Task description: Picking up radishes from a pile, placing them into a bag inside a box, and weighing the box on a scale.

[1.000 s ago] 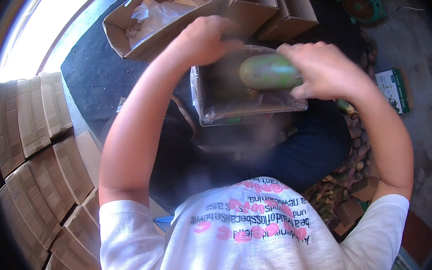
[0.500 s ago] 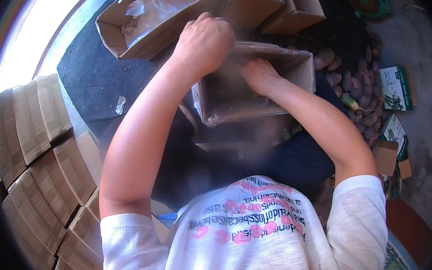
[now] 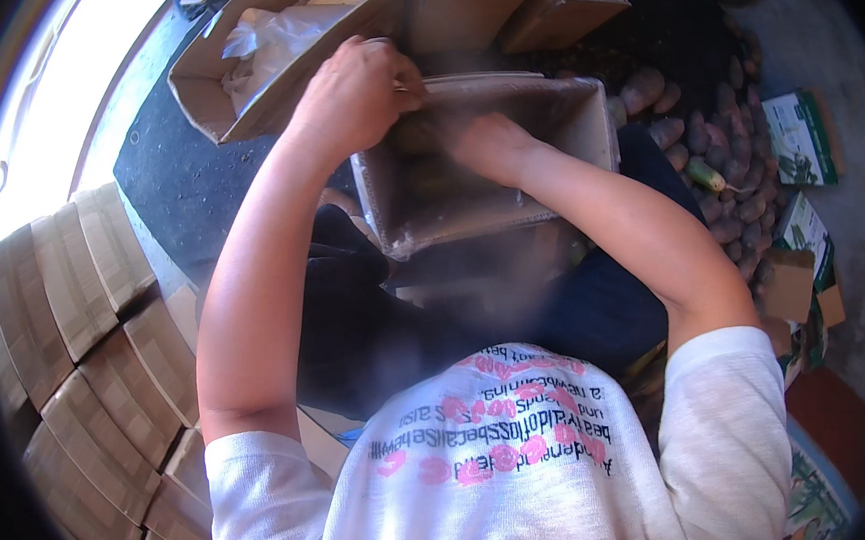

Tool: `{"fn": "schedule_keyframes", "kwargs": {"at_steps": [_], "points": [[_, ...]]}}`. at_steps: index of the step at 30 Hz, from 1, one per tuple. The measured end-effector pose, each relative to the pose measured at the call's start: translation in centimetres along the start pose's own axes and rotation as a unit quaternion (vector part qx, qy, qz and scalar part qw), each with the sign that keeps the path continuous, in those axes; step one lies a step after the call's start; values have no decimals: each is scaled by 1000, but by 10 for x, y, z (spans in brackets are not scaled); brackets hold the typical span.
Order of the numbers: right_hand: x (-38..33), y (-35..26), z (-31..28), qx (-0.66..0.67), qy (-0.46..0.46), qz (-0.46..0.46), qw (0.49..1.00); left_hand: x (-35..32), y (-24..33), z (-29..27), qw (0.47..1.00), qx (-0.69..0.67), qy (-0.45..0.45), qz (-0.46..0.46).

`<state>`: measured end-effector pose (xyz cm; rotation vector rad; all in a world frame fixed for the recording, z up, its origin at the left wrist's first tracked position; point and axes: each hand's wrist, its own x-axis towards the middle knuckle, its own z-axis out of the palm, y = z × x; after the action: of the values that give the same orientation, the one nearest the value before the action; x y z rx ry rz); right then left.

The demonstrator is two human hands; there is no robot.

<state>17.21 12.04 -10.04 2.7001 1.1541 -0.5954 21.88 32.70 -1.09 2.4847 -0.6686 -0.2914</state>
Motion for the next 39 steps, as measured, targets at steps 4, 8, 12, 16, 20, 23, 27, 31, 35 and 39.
{"fn": "schedule_keyframes", "kwargs": {"at_steps": [4, 8, 12, 16, 20, 23, 27, 31, 35, 39], "points": [[-10, 15, -49, 77, -137, 9, 988, 1, 1, -1, 999, -8, -27, -20], [-123, 67, -112, 256, 262, 23, 930, 3, 14, -3, 999, 2, -33, -24], [-266, 87, -145, 184, 529, 253, 789, 7, 25, 4, 999, 6, -7, -34], [-373, 84, -75, 319, 500, 455, 664, 2, 37, 10, 994, 41, 96, -32], [-444, 49, 57, 212, 387, 590, 676, 5, 37, 19, 993, 4, 118, 15], [-455, 0, 151, 308, 141, 715, 611, 5, 40, 32, 989, 60, 126, 41], [-452, -72, 261, 222, -198, 613, 732, 7, 60, 30, 989, 45, 133, 42], [-450, -101, 298, 250, -153, 609, 737, -2, 49, 35, 988, -19, 153, -20], [-455, -98, 306, 218, -209, 584, 754, -6, 43, 40, 982, -64, 173, -46], [-452, -99, 302, 233, -198, 578, 756, -2, 44, 40, 980, -56, 189, -39]]}}
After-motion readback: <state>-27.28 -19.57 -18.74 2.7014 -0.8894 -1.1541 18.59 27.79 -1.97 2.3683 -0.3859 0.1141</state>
